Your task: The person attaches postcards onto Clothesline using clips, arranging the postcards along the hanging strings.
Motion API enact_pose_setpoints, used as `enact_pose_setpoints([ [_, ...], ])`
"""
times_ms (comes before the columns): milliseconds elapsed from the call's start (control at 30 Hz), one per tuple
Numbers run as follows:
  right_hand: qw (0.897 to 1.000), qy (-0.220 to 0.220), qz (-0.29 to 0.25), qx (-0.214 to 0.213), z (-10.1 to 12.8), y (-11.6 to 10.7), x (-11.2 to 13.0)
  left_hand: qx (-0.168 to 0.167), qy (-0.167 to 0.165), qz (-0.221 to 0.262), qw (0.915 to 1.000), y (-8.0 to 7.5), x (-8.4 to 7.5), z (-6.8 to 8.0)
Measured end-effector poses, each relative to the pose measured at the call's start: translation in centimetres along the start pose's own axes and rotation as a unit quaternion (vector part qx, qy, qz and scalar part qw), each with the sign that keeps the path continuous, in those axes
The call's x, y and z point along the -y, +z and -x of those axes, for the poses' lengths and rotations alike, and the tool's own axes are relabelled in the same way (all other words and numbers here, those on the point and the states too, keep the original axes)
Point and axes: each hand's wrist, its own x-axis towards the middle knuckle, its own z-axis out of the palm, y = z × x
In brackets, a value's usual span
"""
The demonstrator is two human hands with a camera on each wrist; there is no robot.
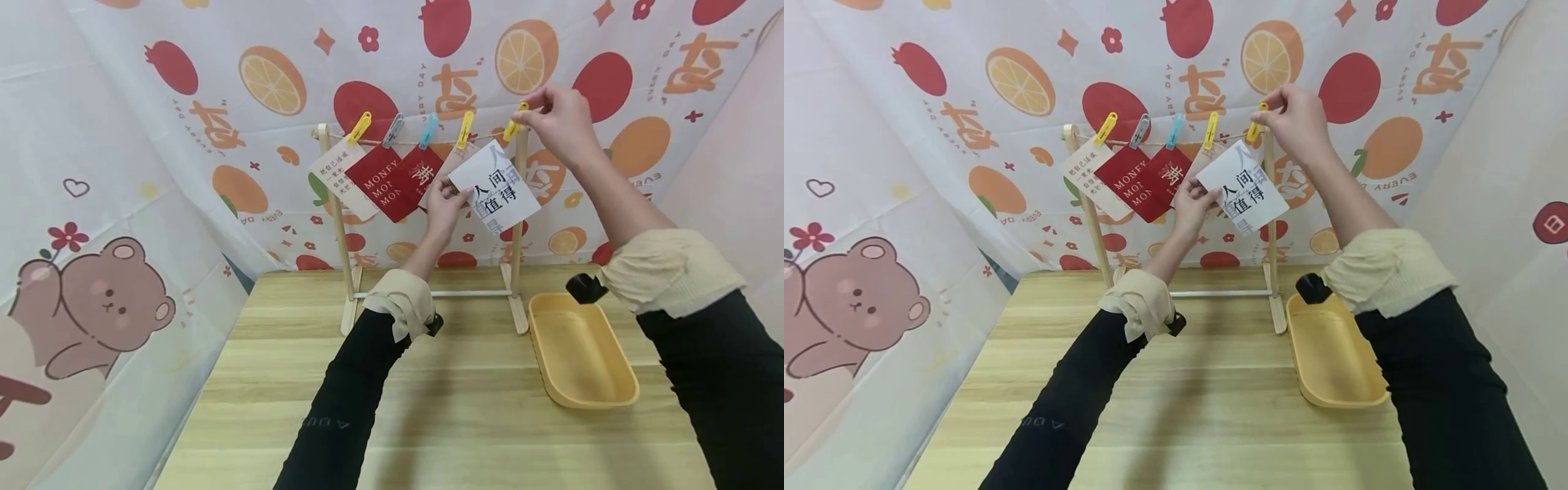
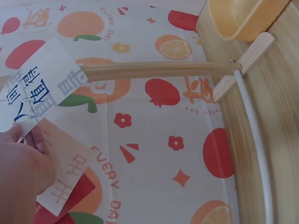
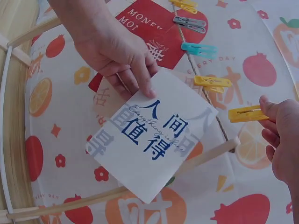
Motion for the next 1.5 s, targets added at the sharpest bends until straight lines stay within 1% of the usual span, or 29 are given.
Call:
enact_pose_setpoints([
  [133,1.000,0.010,-0.009,0.007,-1.5,0.3,1.0,-0.003,0.007,-0.015,0.9999,0.3,-0.6,-0.6],
  [267,0.999,0.027,-0.019,0.004,-2.5,0.4,1.4,0.004,0.000,-0.009,0.9999,0.6,-1.4,-0.8],
  [400,0.999,0.046,-0.016,0.004,-3.0,0.4,1.4,0.008,-0.005,-0.018,0.9998,1.0,-2.6,-0.1],
  [500,0.999,0.049,-0.008,0.004,-3.2,0.4,1.2,0.001,-0.006,-0.043,0.9991,1.4,-3.5,0.7],
  [567,0.999,0.051,-0.005,0.004,-3.3,0.5,1.0,-0.001,-0.007,-0.052,0.9986,1.5,-3.8,0.9],
  [700,0.998,0.061,-0.007,0.007,-3.4,0.5,0.7,0.001,-0.008,-0.060,0.9982,1.5,-3.6,0.6],
  [800,0.997,0.071,-0.011,0.013,-3.6,0.5,0.5,0.004,-0.005,-0.059,0.9982,1.4,-2.7,-0.1],
  [967,0.997,0.075,-0.006,0.023,-3.9,0.4,0.4,-0.004,0.006,-0.058,0.9983,1.5,-1.2,-1.2],
  [1200,0.996,0.078,-0.009,0.036,-4.3,0.5,0.1,-0.020,0.014,-0.053,0.9983,1.9,-0.6,-1.1],
  [1367,0.996,0.074,-0.006,0.052,-4.2,0.7,-0.1,-0.034,0.004,-0.050,0.9981,2.1,-0.3,-0.9],
  [1500,0.995,0.072,-0.021,0.061,-4.0,1.0,-0.4,-0.058,-0.003,-0.045,0.9973,2.4,-0.2,-0.7],
])
